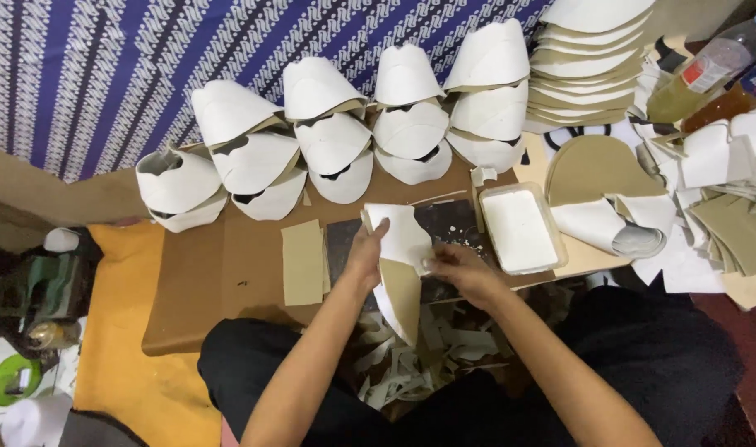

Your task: Applying adhesive to white shoe upper components and assembling them by hand in a workshop.

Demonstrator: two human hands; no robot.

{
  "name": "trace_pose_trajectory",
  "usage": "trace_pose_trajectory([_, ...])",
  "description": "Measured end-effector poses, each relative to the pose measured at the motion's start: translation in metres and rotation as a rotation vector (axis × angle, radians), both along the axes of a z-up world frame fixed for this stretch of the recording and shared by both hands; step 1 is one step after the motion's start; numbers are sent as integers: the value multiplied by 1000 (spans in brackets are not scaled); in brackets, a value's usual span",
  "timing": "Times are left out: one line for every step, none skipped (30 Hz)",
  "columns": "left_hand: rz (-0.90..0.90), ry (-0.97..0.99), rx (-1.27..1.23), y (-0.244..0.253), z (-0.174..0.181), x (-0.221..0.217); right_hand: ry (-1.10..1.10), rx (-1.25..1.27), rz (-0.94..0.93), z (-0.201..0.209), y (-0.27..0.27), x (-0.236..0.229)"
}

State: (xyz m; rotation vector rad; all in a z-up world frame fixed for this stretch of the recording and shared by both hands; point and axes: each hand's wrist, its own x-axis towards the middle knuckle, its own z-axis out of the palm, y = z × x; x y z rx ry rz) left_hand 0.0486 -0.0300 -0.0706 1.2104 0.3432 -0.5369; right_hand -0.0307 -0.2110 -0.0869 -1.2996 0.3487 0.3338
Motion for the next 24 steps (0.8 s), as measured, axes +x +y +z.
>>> trace_pose_trajectory([-6,1,0,2,-14,8,1,0,-6,-10,-1,4])
trace_pose_trajectory([-80,-58,51,5,-30,12,6,-149,11,-21,-1,5])
trace_pose_trajectory([-155,-116,101,9,-46,16,12,-297,30,-33,0,5])
trace_pose_trajectory([-156,-115,102,9,-38,14,13,-297,30,-39,0,7])
trace_pose_trajectory([-196,-178,229,10,-30,13,28,-382,42,-44,1,9])
trace_pose_trajectory([-236,-242,358,11,-22,11,42,-466,54,-51,3,10])
trace_pose_trajectory([-237,-241,361,12,-20,11,43,-464,55,-47,4,10])
trace_pose_trajectory([-252,-233,428,13,-19,11,64,-545,80,-44,5,10])
trace_pose_trajectory([-267,-225,495,14,-18,10,85,-627,106,-40,6,9])
trace_pose_trajectory([-266,-224,493,13,-27,11,85,-629,106,-42,3,9])
trace_pose_trajectory([-243,-225,559,11,-36,11,84,-649,102,-44,1,9])
trace_pose_trajectory([-220,-225,628,11,-45,12,83,-666,97,-47,0,9])
trace_pose_trajectory([-221,-224,629,7,-9,2,84,-665,98,-38,3,7])
trace_pose_trajectory([-196,-352,640,2,27,-7,91,-674,112,-30,5,6])
trace_pose_trajectory([-169,-480,651,-3,62,-17,97,-684,126,-21,7,5])
trace_pose_trajectory([-169,-480,649,3,25,-10,98,-685,125,-21,5,4])
trace_pose_trajectory([-272,-572,730,9,-11,-3,97,-661,136,-22,3,2])
trace_pose_trajectory([-376,-667,808,14,-48,6,95,-638,143,-22,0,3])
trace_pose_trajectory([-377,-671,805,13,-43,5,93,-641,139,9,-2,-1])
trace_pose_trajectory([-415,-656,869,10,-40,3,60,-663,165,39,-5,-7])
trace_pose_trajectory([-453,-640,934,7,-37,2,27,-685,191,70,-8,-12])
trace_pose_trajectory([-462,-638,923,9,-33,1,39,-691,186,58,-30,-8])
trace_pose_trajectory([-519,-611,993,10,-30,1,-65,-866,82,47,-53,-5])
trace_pose_trajectory([-573,-584,1065,11,-26,1,-177,-1038,-21,36,-76,-1])
